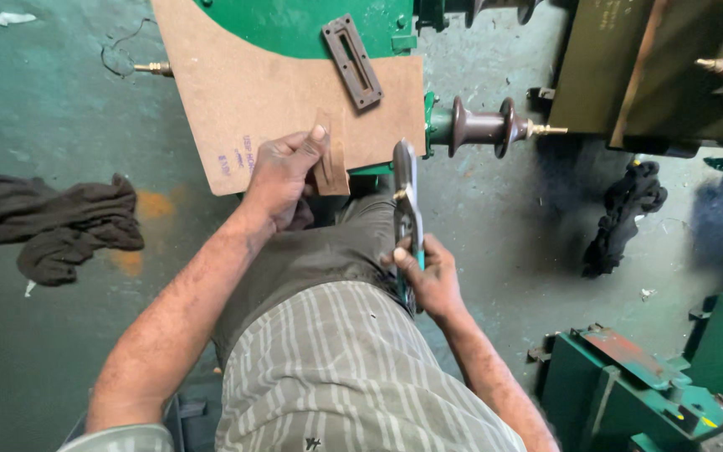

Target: The person holds a fiberboard sheet on their lap and cuts narrow strips from it using tin snips. They then align a cut strip with the slot of a metal frame plate and press the strip into place, fitting the cut piece into the frame.

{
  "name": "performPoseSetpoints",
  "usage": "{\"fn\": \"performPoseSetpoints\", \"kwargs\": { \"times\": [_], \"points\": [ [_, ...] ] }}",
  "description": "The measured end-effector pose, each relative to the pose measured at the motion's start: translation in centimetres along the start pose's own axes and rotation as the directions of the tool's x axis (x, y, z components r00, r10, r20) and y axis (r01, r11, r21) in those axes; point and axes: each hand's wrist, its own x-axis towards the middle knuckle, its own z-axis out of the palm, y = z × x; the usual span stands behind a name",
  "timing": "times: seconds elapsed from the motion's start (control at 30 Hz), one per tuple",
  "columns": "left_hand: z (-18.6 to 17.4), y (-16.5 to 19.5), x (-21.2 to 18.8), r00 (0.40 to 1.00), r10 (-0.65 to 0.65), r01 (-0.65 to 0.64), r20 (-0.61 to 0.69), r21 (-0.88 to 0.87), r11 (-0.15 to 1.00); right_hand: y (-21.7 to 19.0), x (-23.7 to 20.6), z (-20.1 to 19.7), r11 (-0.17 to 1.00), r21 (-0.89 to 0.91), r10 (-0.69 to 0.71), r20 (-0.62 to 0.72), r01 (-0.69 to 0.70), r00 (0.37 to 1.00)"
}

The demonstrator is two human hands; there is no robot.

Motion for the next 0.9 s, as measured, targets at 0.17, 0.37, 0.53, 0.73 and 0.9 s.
{"fn": "performPoseSetpoints", "kwargs": {
  "times": [0.17,0.37,0.53,0.73,0.9],
  "points": [
    [2.2,-1.5,-4.9,0.973,-0.187,0.194,0.135,-0.039,0.98,-1.8,3.0,0.6,0.952,0.188,-0.248,0.024,0.24,0.968],
    [2.7,-2.5,-7.2,0.973,-0.104,0.09,0.206,0.079,0.993,-3.0,2.1,2.5,0.897,0.365,-0.247,-0.058,0.251,0.967],
    [2.9,-4.0,-8.4,0.988,-0.003,-0.036,0.152,0.25,0.968,-2.5,1.0,4.0,0.917,0.287,-0.27,-0.071,0.279,0.96],
    [2.0,-4.9,-8.5,0.993,0.064,-0.101,0.096,0.454,0.885,-0.9,0.5,6.4,0.941,0.2,-0.244,-0.156,0.273,0.957],
    [1.9,-6.2,-8.8,0.996,0.068,-0.084,0.051,0.501,0.861,0.0,0.5,7.0,0.956,0.119,-0.239,-0.223,0.27,0.945]
  ]
}}
